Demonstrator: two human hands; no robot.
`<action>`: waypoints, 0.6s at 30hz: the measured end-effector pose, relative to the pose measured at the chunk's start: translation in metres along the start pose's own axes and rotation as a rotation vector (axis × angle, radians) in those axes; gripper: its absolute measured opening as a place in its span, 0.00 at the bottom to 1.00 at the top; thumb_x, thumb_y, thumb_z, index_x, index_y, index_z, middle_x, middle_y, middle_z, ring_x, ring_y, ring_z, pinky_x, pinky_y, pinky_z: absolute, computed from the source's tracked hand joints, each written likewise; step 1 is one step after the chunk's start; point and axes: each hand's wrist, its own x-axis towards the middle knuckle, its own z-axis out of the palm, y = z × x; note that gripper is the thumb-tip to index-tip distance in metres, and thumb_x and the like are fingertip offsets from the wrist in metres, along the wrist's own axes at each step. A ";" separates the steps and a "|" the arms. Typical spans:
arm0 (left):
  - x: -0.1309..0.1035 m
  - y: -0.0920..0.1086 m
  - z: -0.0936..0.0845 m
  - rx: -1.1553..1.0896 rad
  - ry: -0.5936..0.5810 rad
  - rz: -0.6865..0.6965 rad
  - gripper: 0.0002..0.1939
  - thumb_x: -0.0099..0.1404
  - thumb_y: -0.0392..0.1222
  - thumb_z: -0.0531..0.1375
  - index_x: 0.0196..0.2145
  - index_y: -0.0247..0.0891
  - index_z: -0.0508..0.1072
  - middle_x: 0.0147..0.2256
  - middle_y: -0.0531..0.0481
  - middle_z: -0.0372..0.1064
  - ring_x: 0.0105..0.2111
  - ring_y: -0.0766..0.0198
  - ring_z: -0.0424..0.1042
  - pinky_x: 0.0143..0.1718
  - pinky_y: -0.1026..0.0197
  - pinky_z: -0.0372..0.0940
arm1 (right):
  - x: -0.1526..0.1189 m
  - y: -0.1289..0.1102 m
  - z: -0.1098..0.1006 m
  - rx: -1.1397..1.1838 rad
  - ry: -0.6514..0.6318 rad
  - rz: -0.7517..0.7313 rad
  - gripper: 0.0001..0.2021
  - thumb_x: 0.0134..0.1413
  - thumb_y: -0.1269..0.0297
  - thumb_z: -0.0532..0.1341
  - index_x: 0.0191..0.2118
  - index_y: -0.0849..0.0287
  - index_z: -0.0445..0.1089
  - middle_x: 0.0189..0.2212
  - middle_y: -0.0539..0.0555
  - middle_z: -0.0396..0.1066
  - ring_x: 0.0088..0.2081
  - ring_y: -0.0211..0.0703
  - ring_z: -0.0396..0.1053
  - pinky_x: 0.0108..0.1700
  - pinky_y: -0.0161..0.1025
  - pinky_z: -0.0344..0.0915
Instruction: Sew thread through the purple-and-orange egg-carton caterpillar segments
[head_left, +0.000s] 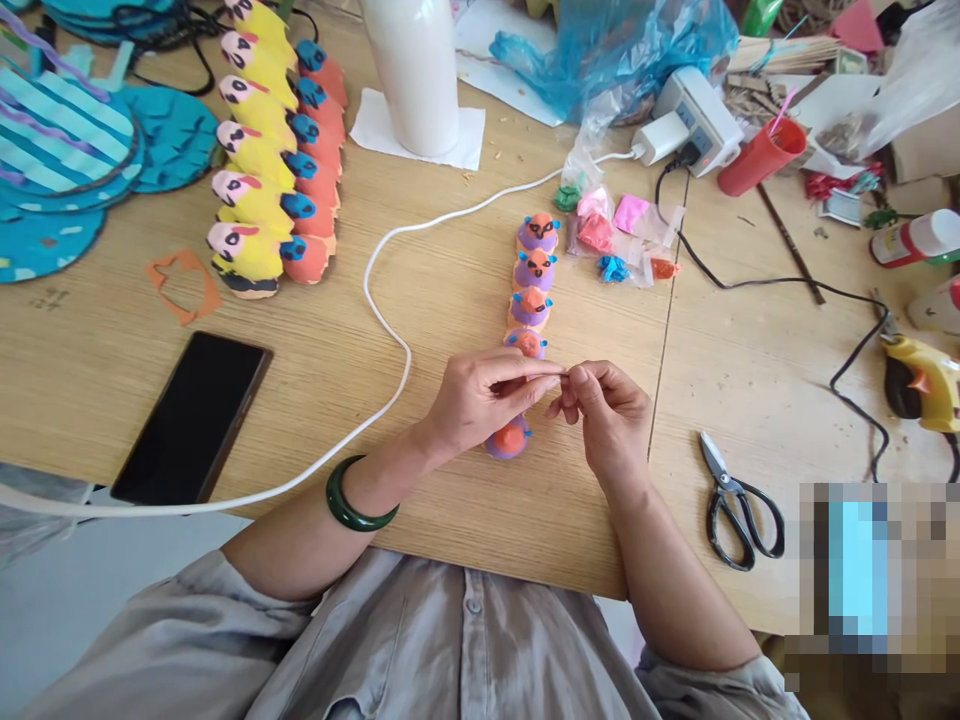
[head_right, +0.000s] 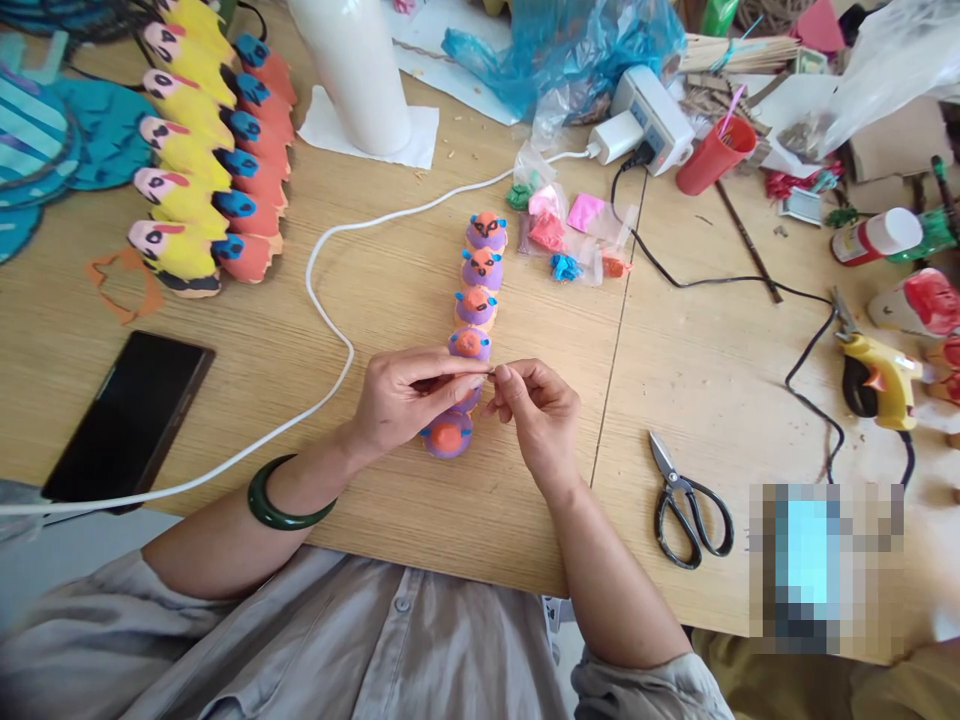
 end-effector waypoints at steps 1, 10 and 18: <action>0.000 0.001 0.000 0.003 0.010 -0.024 0.08 0.70 0.38 0.64 0.44 0.38 0.84 0.37 0.48 0.83 0.32 0.68 0.80 0.35 0.69 0.71 | 0.001 0.000 0.000 0.004 0.012 -0.002 0.13 0.57 0.52 0.70 0.31 0.56 0.75 0.21 0.45 0.69 0.20 0.31 0.65 0.25 0.33 0.66; 0.002 0.002 -0.001 -0.024 0.054 -0.156 0.10 0.71 0.41 0.63 0.42 0.37 0.84 0.38 0.48 0.84 0.35 0.64 0.82 0.38 0.67 0.73 | 0.004 0.000 0.002 0.060 0.049 0.011 0.15 0.54 0.50 0.71 0.28 0.56 0.74 0.18 0.43 0.65 0.18 0.30 0.58 0.25 0.34 0.72; -0.001 -0.002 0.001 0.013 0.003 -0.035 0.06 0.68 0.37 0.67 0.41 0.39 0.83 0.35 0.51 0.83 0.31 0.70 0.77 0.34 0.69 0.69 | 0.001 0.002 0.001 0.022 0.012 0.010 0.13 0.57 0.53 0.71 0.29 0.56 0.75 0.19 0.44 0.67 0.19 0.30 0.63 0.24 0.32 0.67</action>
